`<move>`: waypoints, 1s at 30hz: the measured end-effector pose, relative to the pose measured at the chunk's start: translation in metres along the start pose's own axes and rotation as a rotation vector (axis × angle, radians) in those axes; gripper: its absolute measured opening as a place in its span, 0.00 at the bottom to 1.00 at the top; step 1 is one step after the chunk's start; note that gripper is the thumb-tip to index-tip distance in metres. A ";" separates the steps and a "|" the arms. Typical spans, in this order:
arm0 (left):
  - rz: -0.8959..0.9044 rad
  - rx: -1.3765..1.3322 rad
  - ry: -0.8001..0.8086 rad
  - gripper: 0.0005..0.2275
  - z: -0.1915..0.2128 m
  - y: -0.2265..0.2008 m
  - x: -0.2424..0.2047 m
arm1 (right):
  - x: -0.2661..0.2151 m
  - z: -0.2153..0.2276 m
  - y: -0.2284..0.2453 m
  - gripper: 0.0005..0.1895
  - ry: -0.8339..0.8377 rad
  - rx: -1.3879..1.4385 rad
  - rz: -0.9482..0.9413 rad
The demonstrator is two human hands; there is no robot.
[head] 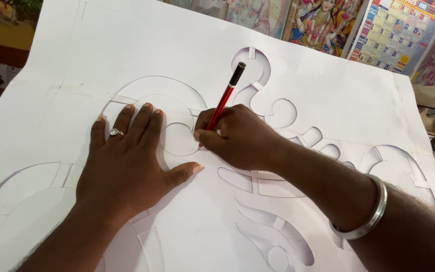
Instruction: Outlining a complex decorative design on a white board using a pencil.
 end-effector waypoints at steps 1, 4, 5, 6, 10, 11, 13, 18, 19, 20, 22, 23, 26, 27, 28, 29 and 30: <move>0.003 0.003 0.012 0.51 0.001 0.000 0.000 | 0.001 0.003 -0.003 0.14 -0.012 -0.032 -0.003; 0.006 -0.006 0.022 0.51 0.002 -0.001 0.000 | 0.001 0.014 -0.009 0.13 -0.040 -0.066 -0.150; 0.005 -0.006 0.022 0.51 0.002 -0.001 0.000 | 0.002 0.015 -0.008 0.13 -0.041 -0.067 -0.150; 0.004 0.002 0.033 0.51 0.001 -0.001 0.001 | 0.002 0.018 -0.010 0.13 -0.058 -0.079 -0.175; 0.012 0.006 0.043 0.51 0.002 -0.001 0.000 | 0.009 0.024 -0.017 0.15 -0.094 -0.177 -0.145; 0.012 0.007 0.043 0.51 0.002 -0.001 0.001 | 0.010 0.025 -0.018 0.15 -0.094 -0.177 -0.145; 0.006 0.020 0.049 0.51 0.001 -0.001 0.001 | 0.013 0.030 -0.017 0.15 -0.160 -0.221 -0.095; 0.006 0.013 0.055 0.51 0.001 -0.001 0.001 | 0.013 0.032 -0.025 0.15 -0.186 -0.152 -0.142; 0.006 0.012 0.054 0.51 0.001 -0.001 0.001 | 0.012 0.032 -0.025 0.15 -0.194 -0.149 -0.132; 0.006 0.011 0.055 0.51 0.000 -0.001 0.001 | 0.013 0.032 -0.026 0.15 -0.193 -0.149 -0.133; 0.004 0.012 0.059 0.50 -0.002 0.000 0.001 | 0.015 0.032 -0.029 0.15 -0.191 -0.097 -0.167; 0.004 0.012 0.059 0.50 -0.003 0.000 0.000 | 0.017 0.031 -0.029 0.15 -0.191 -0.097 -0.167; -0.020 0.028 0.012 0.45 0.000 -0.002 0.000 | 0.023 0.029 -0.028 0.15 -0.204 -0.038 -0.194; -0.019 0.020 0.021 0.44 0.000 -0.002 0.000 | 0.025 0.028 -0.024 0.15 -0.197 -0.034 -0.177; -0.018 0.013 0.031 0.42 0.001 -0.003 0.000 | 0.027 0.026 -0.021 0.15 -0.191 -0.030 -0.161; -0.018 0.014 0.031 0.42 0.001 -0.003 -0.001 | 0.029 0.023 -0.021 0.15 -0.192 -0.029 -0.160; -0.020 0.004 0.016 0.42 0.001 -0.003 -0.001 | 0.032 0.019 -0.019 0.15 -0.179 0.037 -0.127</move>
Point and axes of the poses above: each hand's wrist, its own x-axis towards the middle knuckle, its own z-axis out of the back of the hand, y = z × x, the point moved 7 cm from there along x, towards the middle knuckle, and after that the axes turned 10 degrees about x, right-handed, at the moved point
